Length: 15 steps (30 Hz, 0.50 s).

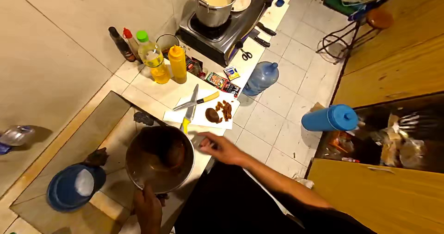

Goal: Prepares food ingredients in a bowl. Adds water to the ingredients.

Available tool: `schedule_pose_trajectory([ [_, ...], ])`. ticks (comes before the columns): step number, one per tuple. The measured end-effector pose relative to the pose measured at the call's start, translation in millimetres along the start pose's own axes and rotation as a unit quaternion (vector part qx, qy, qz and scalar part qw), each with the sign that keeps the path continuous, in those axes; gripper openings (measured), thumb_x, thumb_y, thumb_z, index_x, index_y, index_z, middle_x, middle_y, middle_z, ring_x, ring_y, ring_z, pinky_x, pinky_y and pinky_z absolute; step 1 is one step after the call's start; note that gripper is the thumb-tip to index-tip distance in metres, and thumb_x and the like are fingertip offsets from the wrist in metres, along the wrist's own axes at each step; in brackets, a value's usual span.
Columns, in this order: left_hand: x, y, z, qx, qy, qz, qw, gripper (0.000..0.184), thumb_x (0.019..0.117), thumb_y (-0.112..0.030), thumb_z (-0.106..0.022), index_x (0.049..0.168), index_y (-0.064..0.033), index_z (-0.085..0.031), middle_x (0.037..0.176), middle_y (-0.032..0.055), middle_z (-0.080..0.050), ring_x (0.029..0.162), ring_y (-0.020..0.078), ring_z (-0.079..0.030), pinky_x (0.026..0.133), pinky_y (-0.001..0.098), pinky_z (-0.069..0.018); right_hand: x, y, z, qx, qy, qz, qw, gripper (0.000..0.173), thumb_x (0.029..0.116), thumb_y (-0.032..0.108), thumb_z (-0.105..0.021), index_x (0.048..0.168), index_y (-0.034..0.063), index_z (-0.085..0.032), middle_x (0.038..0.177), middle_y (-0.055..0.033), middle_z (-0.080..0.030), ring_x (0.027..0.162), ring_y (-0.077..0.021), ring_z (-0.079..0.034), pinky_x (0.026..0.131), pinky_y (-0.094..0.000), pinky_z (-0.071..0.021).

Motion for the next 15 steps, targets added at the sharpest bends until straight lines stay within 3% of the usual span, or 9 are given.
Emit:
schedule_pose_trajectory([
  [2, -10, -6, -10, 0.000, 0.002, -0.023, 1.000, 0.027, 0.1084, -0.013, -0.032, 0.108, 0.0042, -0.052, 0.059, -0.0023, -0.059, 0.041, 0.0054, -0.057, 0.038, 0.0222, -0.0505, 4, -29, 67, -0.136, -0.083, 0.006, 0.987, 0.051, 0.0957, 0.032, -0.072, 0.139, 0.0080, -0.061, 0.123, -0.0115, -0.069, 0.111, -0.0225, -0.067, 0.094, -0.0432, -0.0567],
  [5, -26, -6, -26, 0.010, -0.014, -0.017, 1.000, 0.027, 0.1082, -0.014, -0.032, 0.108, 0.0032, -0.053, 0.060, -0.0030, -0.060, 0.041, 0.0054, -0.058, 0.037, 0.0223, -0.0506, 23, -68, 130, -0.254, -0.097, -0.004, 0.962, 0.064, 0.0867, 0.033, -0.082, 0.141, 0.0079, -0.059, 0.141, -0.0192, -0.057, 0.131, -0.0366, -0.055, 0.107, -0.0563, -0.0481],
  [9, -57, -5, -49, 0.046, -0.045, 0.007, 0.998, 0.028, 0.1080, -0.014, -0.033, 0.110, 0.0046, -0.055, 0.059, -0.0037, -0.061, 0.042, 0.0040, -0.058, 0.038, 0.0217, -0.0509, 49, -99, 143, -0.311, -0.032, 0.046, 0.949, 0.076, 0.0807, 0.035, -0.087, 0.146, 0.0103, -0.056, 0.151, -0.0199, -0.048, 0.140, -0.0401, -0.045, 0.111, -0.0591, -0.0426],
  [15, -118, 19, -90, 0.018, -0.057, 0.083, 0.995, 0.029, 0.1088, -0.013, -0.034, 0.114, 0.0055, -0.056, 0.061, -0.0016, -0.062, 0.041, 0.0050, -0.057, 0.038, 0.0231, -0.0506, 60, -112, 147, -0.331, 0.029, 0.117, 0.936, 0.070, 0.0813, 0.032, -0.086, 0.142, 0.0091, -0.060, 0.149, -0.0183, -0.051, 0.138, -0.0387, -0.047, 0.112, -0.0588, -0.0413],
])
Point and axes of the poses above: each hand's wrist, its own x-axis towards the middle knuckle, its own z-axis out of the back of the hand, y = z × x, the point moved 8 cm from there along x, towards the middle knuckle
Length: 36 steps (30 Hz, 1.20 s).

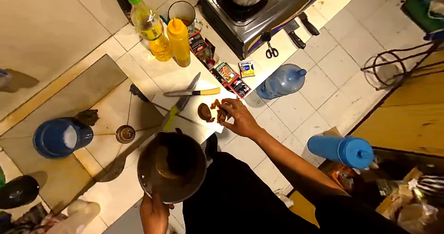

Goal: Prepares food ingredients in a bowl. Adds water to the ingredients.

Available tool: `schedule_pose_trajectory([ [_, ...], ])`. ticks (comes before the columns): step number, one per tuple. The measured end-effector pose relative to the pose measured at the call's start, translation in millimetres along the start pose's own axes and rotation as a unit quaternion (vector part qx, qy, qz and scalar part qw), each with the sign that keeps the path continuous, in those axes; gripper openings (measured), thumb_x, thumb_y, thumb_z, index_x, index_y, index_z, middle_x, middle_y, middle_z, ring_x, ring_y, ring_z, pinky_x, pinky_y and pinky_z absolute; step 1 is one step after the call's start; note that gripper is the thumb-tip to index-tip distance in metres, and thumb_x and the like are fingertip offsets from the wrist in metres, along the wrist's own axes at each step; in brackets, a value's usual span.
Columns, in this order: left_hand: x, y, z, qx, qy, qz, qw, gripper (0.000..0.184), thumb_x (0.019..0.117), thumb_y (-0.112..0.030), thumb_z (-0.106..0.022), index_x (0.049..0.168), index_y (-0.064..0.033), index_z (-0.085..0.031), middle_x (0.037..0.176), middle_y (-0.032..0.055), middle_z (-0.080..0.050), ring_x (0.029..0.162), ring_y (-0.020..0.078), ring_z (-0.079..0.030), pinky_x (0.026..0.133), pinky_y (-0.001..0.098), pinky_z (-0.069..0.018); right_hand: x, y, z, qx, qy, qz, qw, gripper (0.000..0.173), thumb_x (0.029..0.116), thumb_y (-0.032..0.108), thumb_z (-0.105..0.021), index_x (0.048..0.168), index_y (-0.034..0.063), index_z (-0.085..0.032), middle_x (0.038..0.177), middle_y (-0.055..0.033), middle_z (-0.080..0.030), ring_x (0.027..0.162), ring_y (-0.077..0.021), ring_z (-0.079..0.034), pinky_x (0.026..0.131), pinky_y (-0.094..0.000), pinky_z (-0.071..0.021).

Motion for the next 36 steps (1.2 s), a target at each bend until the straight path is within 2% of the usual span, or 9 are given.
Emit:
schedule_pose_trajectory([
  [4, -30, 22, -30, 0.019, 0.029, 0.010, 0.999, 0.032, 0.1068, -0.014, -0.034, 0.114, 0.0082, -0.056, 0.063, 0.0012, -0.061, 0.044, 0.0065, -0.058, 0.042, 0.0244, -0.0520, 3, 3, 0, -0.008, 0.009, 0.025, 1.000, 0.065, 0.0808, 0.029, -0.086, 0.139, 0.0114, -0.063, 0.146, -0.0192, -0.053, 0.136, -0.0406, -0.048, 0.110, -0.0593, -0.0430],
  [7, -37, 35, -54, 0.009, 0.060, -0.024, 0.998, 0.032, 0.1057, -0.014, -0.036, 0.115, 0.0080, -0.057, 0.062, 0.0012, -0.062, 0.044, 0.0074, -0.059, 0.042, 0.0254, -0.0528, 6, 4, -7, -0.028, 0.017, 0.045, 0.998, 0.062, 0.0814, 0.032, -0.084, 0.138, 0.0162, -0.065, 0.145, -0.0210, -0.052, 0.136, -0.0415, -0.047, 0.111, -0.0595, -0.0419],
  [12, -54, 65, -96, 0.026, 0.123, -0.015, 0.992, 0.035, 0.1068, -0.016, -0.036, 0.122, 0.0072, -0.057, 0.069, 0.0043, -0.063, 0.048, 0.0108, -0.060, 0.047, 0.0296, -0.0555, 12, 9, -14, -0.055, 0.063, 0.074, 0.994, 0.050, 0.0842, 0.036, -0.080, 0.128, 0.0132, -0.071, 0.141, -0.0245, -0.054, 0.132, -0.0458, -0.048, 0.108, -0.0617, -0.0431],
  [18, -68, 87, -153, 0.032, 0.153, 0.029, 0.987, 0.038, 0.1096, -0.018, -0.037, 0.134, 0.0049, -0.055, 0.080, 0.0114, -0.065, 0.057, 0.0169, -0.063, 0.057, 0.0379, -0.0585, 18, 16, -9, -0.072, 0.085, 0.104, 0.988, 0.044, 0.0832, 0.032, -0.082, 0.121, 0.0105, -0.073, 0.135, -0.0222, -0.056, 0.126, -0.0448, -0.051, 0.102, -0.0602, -0.0461],
  [24, -63, 87, -207, 0.033, 0.154, 0.058, 0.986, 0.038, 0.1111, -0.020, -0.035, 0.132, 0.0044, -0.055, 0.084, 0.0142, -0.065, 0.062, 0.0208, -0.065, 0.062, 0.0411, -0.0588, 19, 13, -10, -0.083, 0.097, 0.131, 0.983, 0.039, 0.0846, 0.031, -0.081, 0.117, 0.0112, -0.074, 0.129, -0.0194, -0.060, 0.123, -0.0433, -0.052, 0.099, -0.0597, -0.0481],
  [27, -53, 80, -228, 0.034, 0.150, 0.056, 0.987, 0.039, 0.1102, -0.020, -0.036, 0.136, 0.0034, -0.054, 0.087, 0.0160, -0.066, 0.066, 0.0231, -0.066, 0.066, 0.0433, -0.0589, 22, 14, -9, -0.095, 0.105, 0.139, 0.980, 0.039, 0.0851, 0.034, -0.081, 0.117, 0.0119, -0.074, 0.125, -0.0182, -0.061, 0.121, -0.0421, -0.053, 0.097, -0.0583, -0.0490],
  [31, -43, 69, -244, 0.032, 0.136, 0.055, 0.989, 0.038, 0.1106, -0.021, -0.036, 0.131, 0.0041, -0.055, 0.083, 0.0146, -0.064, 0.062, 0.0223, -0.064, 0.063, 0.0419, -0.0584, 26, 15, -10, -0.101, 0.120, 0.148, 0.976, 0.039, 0.0859, 0.037, -0.079, 0.116, 0.0128, -0.074, 0.121, -0.0180, -0.061, 0.118, -0.0412, -0.054, 0.095, -0.0570, -0.0496],
  [36, -35, 58, -252, 0.023, 0.130, 0.059, 0.989, 0.039, 0.1107, -0.020, -0.035, 0.134, 0.0035, -0.054, 0.086, 0.0160, -0.065, 0.064, 0.0235, -0.065, 0.065, 0.0425, -0.0584, 29, 16, -10, -0.107, 0.121, 0.162, 0.974, 0.041, 0.0841, 0.037, -0.079, 0.117, 0.0127, -0.074, 0.116, -0.0178, -0.062, 0.114, -0.0405, -0.055, 0.090, -0.0571, -0.0499],
])
Point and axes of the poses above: each hand's wrist, its own x-axis towards the middle knuckle, its own z-axis out of the back of the hand, y = z × x, the point moved 8 cm from there along x, towards the middle knuckle
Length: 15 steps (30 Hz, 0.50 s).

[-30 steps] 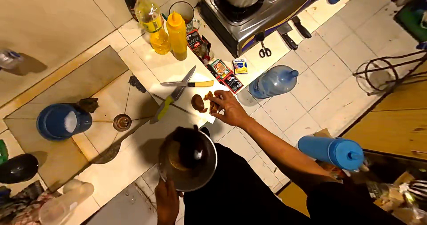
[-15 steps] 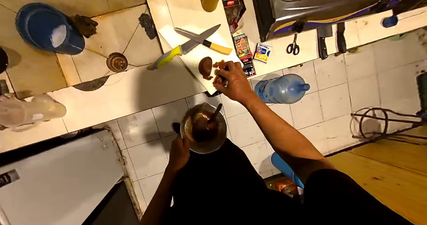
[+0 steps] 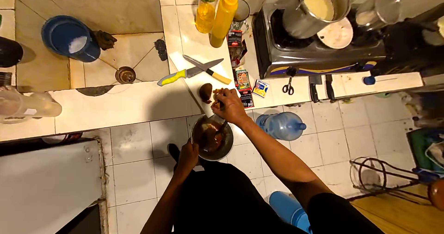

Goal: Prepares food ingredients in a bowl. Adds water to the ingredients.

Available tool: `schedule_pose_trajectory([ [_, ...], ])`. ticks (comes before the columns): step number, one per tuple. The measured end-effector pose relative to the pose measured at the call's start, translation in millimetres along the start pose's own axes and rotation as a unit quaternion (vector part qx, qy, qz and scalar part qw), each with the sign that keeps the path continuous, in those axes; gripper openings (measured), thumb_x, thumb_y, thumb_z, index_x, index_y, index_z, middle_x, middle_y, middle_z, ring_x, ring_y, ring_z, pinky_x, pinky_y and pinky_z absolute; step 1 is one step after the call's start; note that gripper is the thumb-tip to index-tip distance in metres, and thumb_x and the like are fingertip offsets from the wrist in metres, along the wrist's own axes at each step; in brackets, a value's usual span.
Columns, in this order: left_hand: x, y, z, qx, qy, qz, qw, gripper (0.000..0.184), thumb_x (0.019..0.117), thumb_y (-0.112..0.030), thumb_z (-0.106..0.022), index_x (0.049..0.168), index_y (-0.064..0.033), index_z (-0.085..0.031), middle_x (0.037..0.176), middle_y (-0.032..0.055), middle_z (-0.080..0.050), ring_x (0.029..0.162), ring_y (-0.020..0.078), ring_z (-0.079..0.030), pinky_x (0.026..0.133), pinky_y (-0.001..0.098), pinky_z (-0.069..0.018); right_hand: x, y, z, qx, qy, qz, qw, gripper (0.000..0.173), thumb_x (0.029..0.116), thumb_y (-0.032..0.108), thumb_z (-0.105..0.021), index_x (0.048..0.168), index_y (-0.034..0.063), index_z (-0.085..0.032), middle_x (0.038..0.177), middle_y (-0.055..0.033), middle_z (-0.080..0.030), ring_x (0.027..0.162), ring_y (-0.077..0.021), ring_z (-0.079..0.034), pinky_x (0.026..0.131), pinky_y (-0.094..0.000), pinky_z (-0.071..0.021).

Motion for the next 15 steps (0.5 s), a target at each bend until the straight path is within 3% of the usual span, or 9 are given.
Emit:
schedule_pose_trajectory([
  [5, 2, -6, -6, 0.005, 0.001, -0.012, 1.000, 0.039, 0.1097, -0.019, -0.036, 0.138, 0.0024, -0.053, 0.091, 0.0169, -0.066, 0.070, 0.0244, -0.066, 0.070, 0.0439, -0.0580, 4, 0, 0, 0.000, 0.008, 0.012, 1.000, 0.033, 0.0867, 0.035, -0.076, 0.109, 0.0101, -0.073, 0.113, -0.0173, -0.063, 0.111, -0.0407, -0.056, 0.088, -0.0572, -0.0505],
  [8, 1, -10, -7, 0.005, 0.001, -0.011, 1.000, 0.039, 0.1100, -0.019, -0.036, 0.136, 0.0023, -0.055, 0.092, 0.0173, -0.066, 0.073, 0.0248, -0.067, 0.072, 0.0440, -0.0578, 4, -1, 0, 0.001, 0.010, 0.019, 1.000, 0.033, 0.0873, 0.031, -0.074, 0.112, 0.0096, -0.074, 0.113, -0.0158, -0.063, 0.111, -0.0395, -0.056, 0.088, -0.0563, -0.0510],
  [12, 2, -13, -6, 0.012, -0.008, -0.020, 1.000, 0.040, 0.1096, -0.019, -0.037, 0.135, 0.0062, -0.056, 0.105, 0.0243, -0.069, 0.098, 0.0343, -0.069, 0.091, 0.0523, -0.0541, 1, 2, 5, 0.015, 0.013, 0.046, 0.999, 0.030, 0.0848, 0.023, -0.078, 0.110, 0.0083, -0.075, 0.115, -0.0160, -0.064, 0.112, -0.0400, -0.057, 0.088, -0.0572, -0.0525],
  [15, 3, -12, -7, 0.016, -0.010, -0.018, 1.000, 0.040, 0.1094, -0.019, -0.037, 0.135, 0.0054, -0.057, 0.104, 0.0238, -0.069, 0.098, 0.0343, -0.069, 0.091, 0.0517, -0.0539, 2, 1, 4, 0.007, 0.018, 0.069, 0.997, 0.030, 0.0841, 0.024, -0.077, 0.111, 0.0096, -0.075, 0.115, -0.0148, -0.064, 0.110, -0.0379, -0.058, 0.088, -0.0541, -0.0524],
])
Point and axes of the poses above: each hand's wrist, its own x-axis towards the middle knuckle, its own z-axis out of the back of the hand, y = z × x, the point moved 8 cm from there along x, towards the middle knuckle
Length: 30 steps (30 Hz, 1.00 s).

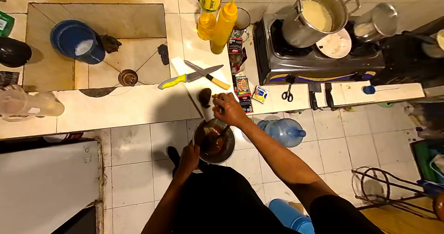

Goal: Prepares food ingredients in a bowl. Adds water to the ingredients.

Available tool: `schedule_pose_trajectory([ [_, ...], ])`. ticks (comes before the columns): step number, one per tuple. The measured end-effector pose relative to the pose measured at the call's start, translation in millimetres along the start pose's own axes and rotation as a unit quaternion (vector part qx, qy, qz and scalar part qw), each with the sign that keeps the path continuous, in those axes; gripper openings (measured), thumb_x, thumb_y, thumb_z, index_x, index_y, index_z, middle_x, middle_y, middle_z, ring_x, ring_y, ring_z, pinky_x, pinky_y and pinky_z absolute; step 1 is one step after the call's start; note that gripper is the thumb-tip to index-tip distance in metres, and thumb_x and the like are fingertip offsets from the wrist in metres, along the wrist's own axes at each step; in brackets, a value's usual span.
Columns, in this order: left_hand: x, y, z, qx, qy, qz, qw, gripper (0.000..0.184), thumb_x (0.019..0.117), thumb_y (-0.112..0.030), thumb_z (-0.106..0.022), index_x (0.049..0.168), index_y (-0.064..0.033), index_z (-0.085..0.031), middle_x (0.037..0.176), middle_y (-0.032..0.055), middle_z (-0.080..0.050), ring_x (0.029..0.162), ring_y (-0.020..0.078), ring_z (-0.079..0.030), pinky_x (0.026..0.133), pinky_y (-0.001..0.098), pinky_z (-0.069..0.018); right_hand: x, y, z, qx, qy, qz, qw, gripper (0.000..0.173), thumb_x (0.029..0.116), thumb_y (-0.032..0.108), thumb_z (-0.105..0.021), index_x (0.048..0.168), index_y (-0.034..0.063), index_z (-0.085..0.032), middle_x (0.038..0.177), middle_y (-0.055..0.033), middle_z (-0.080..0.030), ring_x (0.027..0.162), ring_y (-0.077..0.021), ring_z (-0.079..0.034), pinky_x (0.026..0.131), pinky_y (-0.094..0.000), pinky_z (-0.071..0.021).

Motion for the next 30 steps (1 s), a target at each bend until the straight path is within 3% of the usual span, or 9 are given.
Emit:
schedule_pose_trajectory([
  [8, -1.7, -2.8, 0.3, -0.005, 0.002, -0.002, 1.000, 0.039, 0.1096, -0.018, -0.036, 0.132, 0.0054, -0.057, 0.099, 0.0219, -0.068, 0.090, 0.0311, -0.068, 0.085, 0.0488, -0.0551, -0.7, -0.3, 0.2, 0.002, 0.017, 0.006, 1.000, 0.029, 0.0869, 0.023, -0.073, 0.111, 0.0084, -0.075, 0.117, -0.0146, -0.064, 0.111, -0.0369, -0.058, 0.092, -0.0525, -0.0520],
  [18, -1.0, -5.7, 2.8, 0.004, -0.005, -0.010, 1.000, 0.037, 0.1093, -0.017, -0.037, 0.126, 0.0070, -0.060, 0.098, 0.0217, -0.067, 0.093, 0.0312, -0.067, 0.087, 0.0480, -0.0533, -2.7, -0.8, 1.1, 0.000, 0.021, 0.083, 0.996, 0.026, 0.0827, 0.022, -0.075, 0.106, 0.0102, -0.076, 0.111, -0.0129, -0.065, 0.104, -0.0348, -0.059, 0.086, -0.0505, -0.0527],
  [24, -0.2, -6.6, 2.7, 0.007, -0.006, -0.013, 1.000, 0.037, 0.1093, -0.017, -0.037, 0.123, 0.0067, -0.061, 0.096, 0.0212, -0.066, 0.091, 0.0308, -0.066, 0.086, 0.0477, -0.0529, -1.9, -0.2, 2.8, 0.008, 0.063, 0.115, 0.991, 0.030, 0.0841, 0.019, -0.075, 0.111, 0.0063, -0.075, 0.112, -0.0145, -0.065, 0.107, -0.0352, -0.059, 0.091, -0.0500, -0.0520],
  [30, 0.9, -7.9, -1.0, 0.003, 0.009, -0.002, 1.000, 0.039, 0.1102, -0.019, -0.037, 0.129, 0.0066, -0.059, 0.102, 0.0238, -0.067, 0.097, 0.0340, -0.067, 0.090, 0.0511, -0.0524, -6.8, -2.6, 2.7, 0.010, 0.039, 0.109, 0.993, 0.029, 0.0847, 0.020, -0.076, 0.110, 0.0052, -0.074, 0.119, -0.0175, -0.063, 0.113, -0.0370, -0.058, 0.096, -0.0515, -0.0513],
])
Point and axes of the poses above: each hand's wrist, its own x-axis towards the middle knuckle, its own z-axis out of the back of the hand, y = z × x, the point moved 8 cm from there along x, towards the middle knuckle
